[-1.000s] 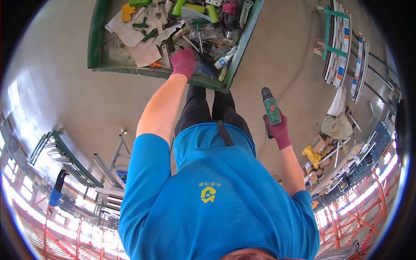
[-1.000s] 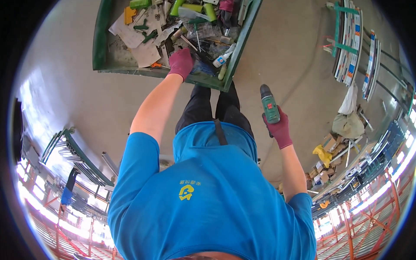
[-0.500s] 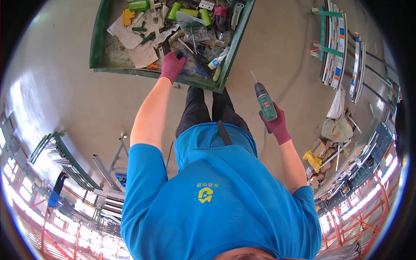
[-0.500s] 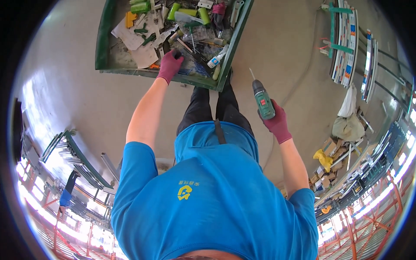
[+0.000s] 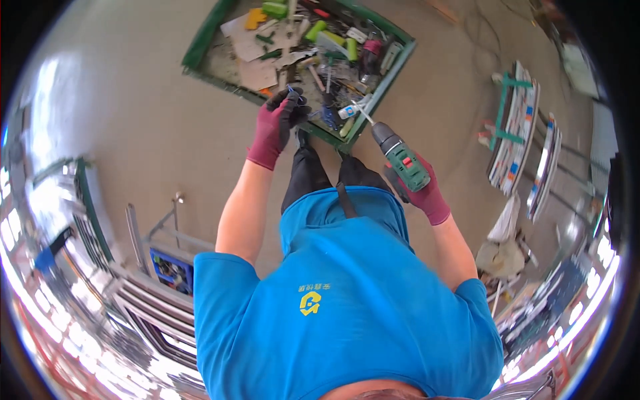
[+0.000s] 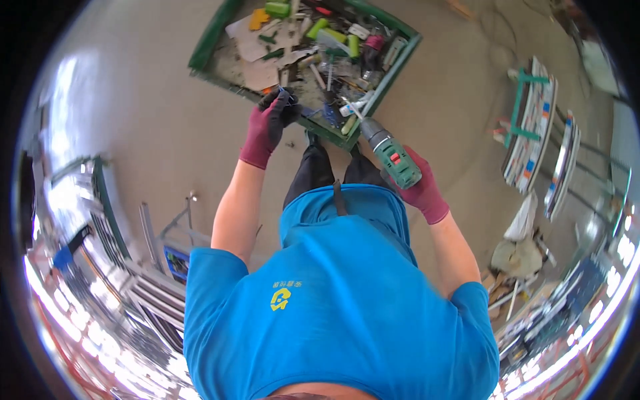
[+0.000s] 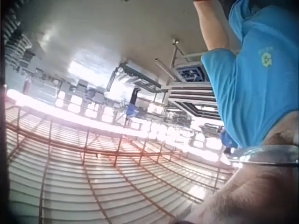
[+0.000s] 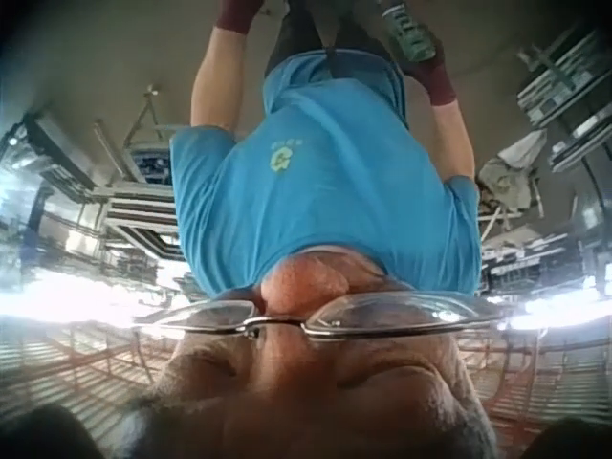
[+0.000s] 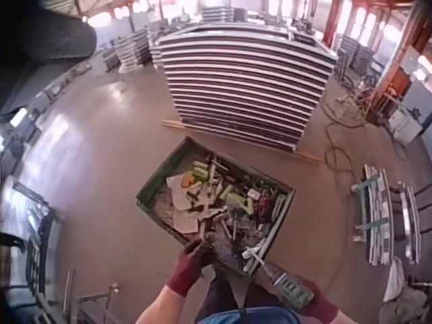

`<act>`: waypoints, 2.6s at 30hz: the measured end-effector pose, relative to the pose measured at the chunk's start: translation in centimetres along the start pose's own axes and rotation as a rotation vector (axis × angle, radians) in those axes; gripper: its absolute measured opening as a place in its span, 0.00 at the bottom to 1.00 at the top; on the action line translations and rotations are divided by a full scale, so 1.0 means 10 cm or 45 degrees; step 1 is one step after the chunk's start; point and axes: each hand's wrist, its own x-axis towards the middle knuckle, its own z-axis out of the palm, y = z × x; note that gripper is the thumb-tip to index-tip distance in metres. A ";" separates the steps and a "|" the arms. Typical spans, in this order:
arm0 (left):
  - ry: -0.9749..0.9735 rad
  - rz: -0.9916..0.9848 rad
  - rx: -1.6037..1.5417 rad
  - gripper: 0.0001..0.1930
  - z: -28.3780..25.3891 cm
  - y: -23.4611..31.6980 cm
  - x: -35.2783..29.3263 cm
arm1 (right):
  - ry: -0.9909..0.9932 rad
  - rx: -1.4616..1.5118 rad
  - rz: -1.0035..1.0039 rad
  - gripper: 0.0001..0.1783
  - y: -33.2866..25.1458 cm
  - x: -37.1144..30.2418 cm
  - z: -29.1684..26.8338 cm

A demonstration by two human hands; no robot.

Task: Assembling metal window frames by installing gaskets and drilling frame segments.

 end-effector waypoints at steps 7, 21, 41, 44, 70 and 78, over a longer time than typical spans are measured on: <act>0.355 0.341 -0.824 0.13 0.03 -0.04 -1.72 | -0.602 0.116 -0.636 0.28 -0.67 0.28 0.25; 1.829 0.819 0.573 0.10 -0.09 -1.30 -4.81 | -1.729 0.086 -0.881 0.26 -1.32 -0.75 1.45; 2.092 0.326 1.606 0.18 -0.18 -2.94 -7.26 | -2.350 -0.261 -0.552 0.20 -1.56 -2.67 2.58; 2.181 0.246 1.780 0.17 -0.15 -3.00 -7.41 | -2.392 -0.242 -0.535 0.19 -1.56 -2.78 2.72; 3.102 0.185 0.410 0.13 -0.74 -3.57 -8.48 | -2.682 0.133 -0.265 0.19 -0.92 -3.65 4.62; 2.781 -0.721 -0.804 0.34 -2.58 -3.76 -9.52 | -2.614 0.173 -0.361 0.19 -0.61 -4.18 5.25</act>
